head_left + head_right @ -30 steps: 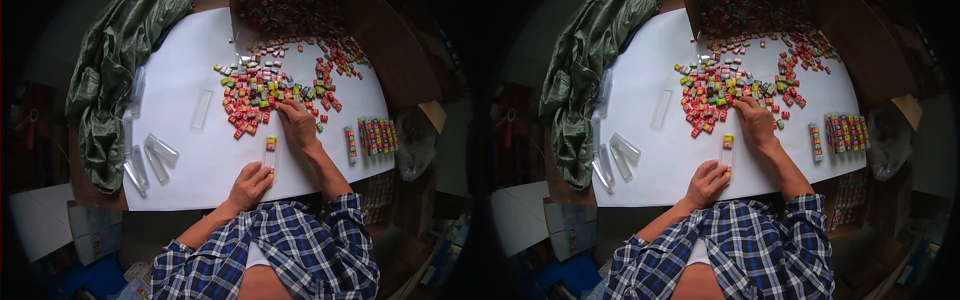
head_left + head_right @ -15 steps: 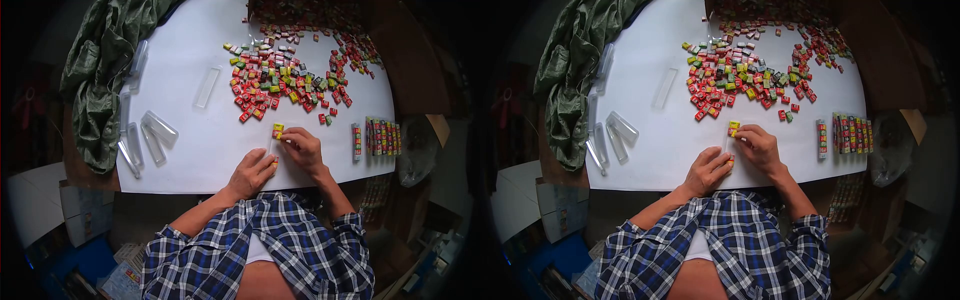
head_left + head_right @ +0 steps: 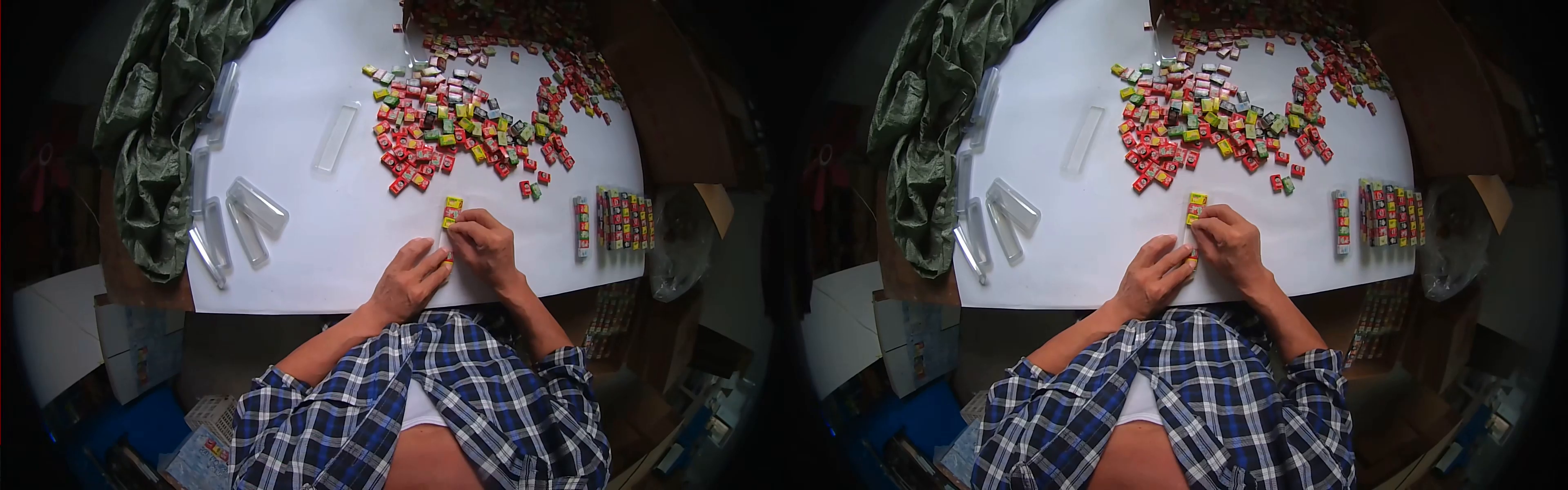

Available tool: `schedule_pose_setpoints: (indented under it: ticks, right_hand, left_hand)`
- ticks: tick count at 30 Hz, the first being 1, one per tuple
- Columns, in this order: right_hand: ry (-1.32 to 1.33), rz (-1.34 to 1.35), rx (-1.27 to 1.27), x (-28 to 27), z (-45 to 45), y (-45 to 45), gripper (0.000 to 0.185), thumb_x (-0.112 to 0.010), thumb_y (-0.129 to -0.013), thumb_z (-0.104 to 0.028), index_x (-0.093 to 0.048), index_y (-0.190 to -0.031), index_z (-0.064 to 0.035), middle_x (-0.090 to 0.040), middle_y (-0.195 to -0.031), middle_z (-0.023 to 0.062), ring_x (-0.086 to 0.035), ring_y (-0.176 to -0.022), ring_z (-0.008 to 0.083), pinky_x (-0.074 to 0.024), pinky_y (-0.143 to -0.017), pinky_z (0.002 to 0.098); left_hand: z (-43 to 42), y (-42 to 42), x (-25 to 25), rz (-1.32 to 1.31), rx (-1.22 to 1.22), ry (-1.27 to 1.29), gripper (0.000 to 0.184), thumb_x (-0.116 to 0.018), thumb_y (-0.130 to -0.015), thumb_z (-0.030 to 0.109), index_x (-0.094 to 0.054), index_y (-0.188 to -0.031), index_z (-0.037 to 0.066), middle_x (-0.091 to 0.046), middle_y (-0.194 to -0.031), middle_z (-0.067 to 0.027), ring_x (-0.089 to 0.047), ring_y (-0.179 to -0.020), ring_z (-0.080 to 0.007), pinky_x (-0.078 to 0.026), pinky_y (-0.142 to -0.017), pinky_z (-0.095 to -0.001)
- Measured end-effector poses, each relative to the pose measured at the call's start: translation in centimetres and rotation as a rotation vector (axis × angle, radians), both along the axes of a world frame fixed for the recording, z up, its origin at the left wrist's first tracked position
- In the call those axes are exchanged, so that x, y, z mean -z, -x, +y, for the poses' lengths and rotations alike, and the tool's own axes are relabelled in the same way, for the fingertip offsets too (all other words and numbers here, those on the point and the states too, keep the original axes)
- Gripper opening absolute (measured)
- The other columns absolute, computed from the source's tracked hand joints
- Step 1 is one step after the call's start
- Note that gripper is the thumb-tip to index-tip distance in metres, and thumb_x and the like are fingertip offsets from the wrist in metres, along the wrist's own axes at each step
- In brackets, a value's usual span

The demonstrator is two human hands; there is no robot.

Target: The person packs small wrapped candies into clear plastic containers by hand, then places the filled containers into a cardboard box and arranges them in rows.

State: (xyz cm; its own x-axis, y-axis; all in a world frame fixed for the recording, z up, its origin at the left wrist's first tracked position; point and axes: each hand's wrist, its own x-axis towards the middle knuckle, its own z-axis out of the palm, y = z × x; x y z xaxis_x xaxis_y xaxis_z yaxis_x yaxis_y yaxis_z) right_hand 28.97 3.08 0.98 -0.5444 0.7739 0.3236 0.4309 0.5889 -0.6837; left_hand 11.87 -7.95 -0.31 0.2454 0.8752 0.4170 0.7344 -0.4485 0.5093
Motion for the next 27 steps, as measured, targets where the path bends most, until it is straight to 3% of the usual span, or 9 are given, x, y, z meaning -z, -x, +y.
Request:
schedule_pose_setpoints:
  ticks: [7, 9, 14, 18, 22, 25, 27]
  right_hand:
    - [0.17, 0.037, 0.08, -1.8, 4.1, 2.0, 0.01, -0.076, -0.081, -0.003, -0.073, -0.091, -0.0046, -0.071, -0.097, 0.0096, -0.072, -0.077, 0.0266, -0.0585, -0.067, 0.0336]
    - [-0.107, 0.01, 0.075, -2.0, 7.0, 3.7, 0.013, -0.074, -0.085, 0.0, -0.074, -0.097, -0.0037, -0.072, -0.101, 0.0095, -0.07, -0.071, 0.0208, -0.0577, -0.065, 0.0305]
    - [-0.254, -0.094, 0.029, -0.6, 11.6, 5.9, 0.012, -0.072, -0.087, 0.0, -0.074, -0.098, -0.004, -0.073, -0.101, 0.009, -0.069, -0.07, 0.0208, -0.0563, -0.064, 0.0311]
    - [-0.022, -0.173, -0.02, -0.5, 12.4, 4.3, 0.013, -0.073, -0.088, -0.001, -0.074, -0.1, -0.0037, -0.075, -0.097, 0.0092, -0.069, -0.07, 0.0197, -0.0546, -0.063, 0.0307]
    - [0.039, 0.056, 0.017, -1.6, 9.0, 2.2, 0.012, -0.074, -0.088, -0.003, -0.075, -0.1, -0.004, -0.074, -0.09, 0.008, -0.069, -0.07, 0.017, -0.053, -0.063, 0.0285]
    - [0.518, 0.041, 0.07, -2.4, 5.0, -0.2, 0.016, -0.078, -0.084, -0.005, -0.075, -0.099, -0.0033, -0.072, -0.085, 0.0116, -0.069, -0.071, 0.0205, -0.0539, -0.063, 0.0303]
    - [0.52, 0.064, 0.048, -1.2, 2.7, -1.1, 0.015, -0.078, -0.084, -0.006, -0.075, -0.099, -0.0031, -0.072, -0.084, 0.0108, -0.068, -0.07, 0.0191, -0.0534, -0.062, 0.0296]
  left_hand:
    - [0.1, 0.2, -0.2, 0.002, 0.0, -0.003, 0.027, -0.077, -0.081, 0.013, -0.073, -0.107, 0.007, -0.068, -0.122, -0.007, -0.058, -0.118, -0.0338, -0.052, -0.101, -0.0434]
    - [0.0, 0.2, -0.1, 0.007, 0.008, 0.006, 0.029, -0.077, -0.08, 0.013, -0.073, -0.108, 0.006, -0.067, -0.123, -0.007, -0.057, -0.118, -0.0338, -0.051, -0.101, -0.0434]
    - [0.0, 0.2, -0.2, -0.014, 0.009, 0.02, 0.034, -0.075, -0.081, 0.014, -0.069, -0.112, 0.002, -0.064, -0.125, -0.0096, -0.056, -0.12, -0.0347, -0.049, -0.104, -0.0449]
    - [0.1, 0.1, -0.3, -0.02, -0.007, 0.043, 0.036, -0.079, -0.079, 0.013, -0.071, -0.113, 0.004, -0.066, -0.126, -0.0072, -0.056, -0.121, -0.0332, -0.049, -0.103, -0.0425]
    - [0.1, 0.1, -0.3, 0.014, -0.014, 0.031, 0.035, -0.079, -0.079, 0.014, -0.071, -0.111, 0.004, -0.065, -0.128, -0.0087, -0.054, -0.123, -0.0336, -0.049, -0.104, -0.0423]
    - [0.1, 0.1, -0.1, 0.023, -0.029, 0.035, 0.033, -0.08, -0.078, 0.015, -0.072, -0.109, 0.006, -0.064, -0.13, -0.0101, -0.053, -0.125, -0.0344, -0.048, -0.104, -0.0434]
    - [0.1, 0.1, 0.0, 0.032, -0.033, 0.033, 0.033, -0.081, -0.078, 0.016, -0.072, -0.109, 0.007, -0.063, -0.132, -0.0108, -0.052, -0.126, -0.0348, -0.048, -0.104, -0.044]
